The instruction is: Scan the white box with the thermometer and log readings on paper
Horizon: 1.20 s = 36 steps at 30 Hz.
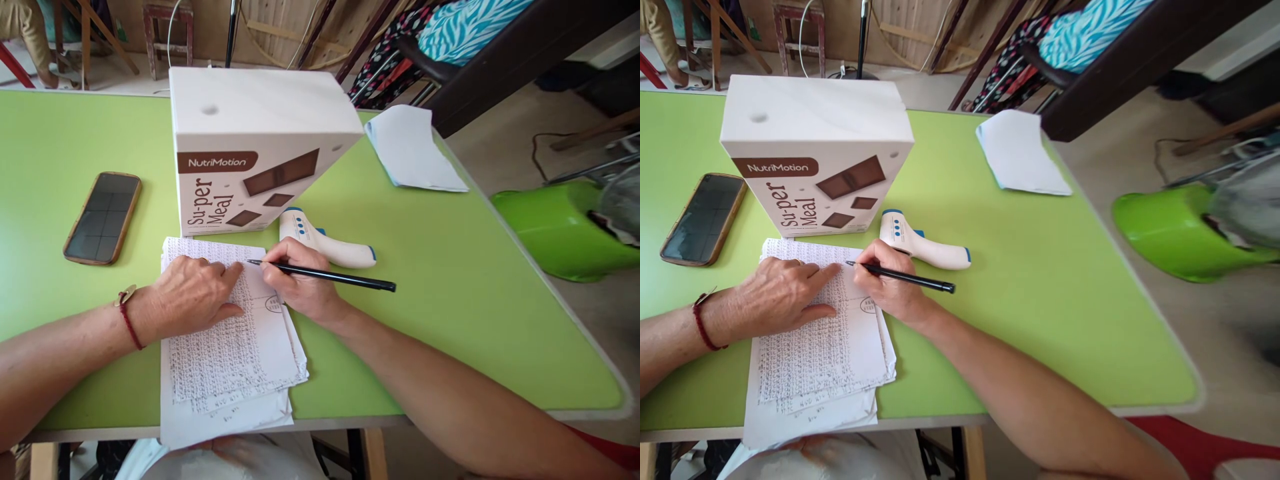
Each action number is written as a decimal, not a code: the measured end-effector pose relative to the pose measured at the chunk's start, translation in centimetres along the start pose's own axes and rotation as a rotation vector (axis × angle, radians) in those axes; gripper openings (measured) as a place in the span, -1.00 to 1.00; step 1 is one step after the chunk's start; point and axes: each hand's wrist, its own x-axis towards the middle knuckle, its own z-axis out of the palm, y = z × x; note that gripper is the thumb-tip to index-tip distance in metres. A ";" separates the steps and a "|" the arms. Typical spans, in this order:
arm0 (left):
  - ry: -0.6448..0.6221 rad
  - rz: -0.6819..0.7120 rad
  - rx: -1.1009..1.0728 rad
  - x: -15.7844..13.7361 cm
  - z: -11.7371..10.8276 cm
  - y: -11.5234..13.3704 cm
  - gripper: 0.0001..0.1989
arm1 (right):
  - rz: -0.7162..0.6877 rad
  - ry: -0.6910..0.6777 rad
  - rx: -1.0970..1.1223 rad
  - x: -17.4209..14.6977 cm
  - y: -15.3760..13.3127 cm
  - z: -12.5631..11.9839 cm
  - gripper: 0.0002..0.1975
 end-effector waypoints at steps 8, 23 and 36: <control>-0.010 -0.005 -0.006 0.1 -0.1 0.0 -0.50 | -0.015 0.003 0.007 0.0 -0.1 -0.1 -0.92; -0.016 -0.010 -0.003 0.1 -0.1 0.0 -0.49 | -0.081 0.034 0.000 0.0 0.3 0.1 -0.90; -0.001 -0.009 0.000 0.1 -0.1 0.0 -0.49 | -0.043 0.063 -0.005 -0.1 0.5 0.1 -0.91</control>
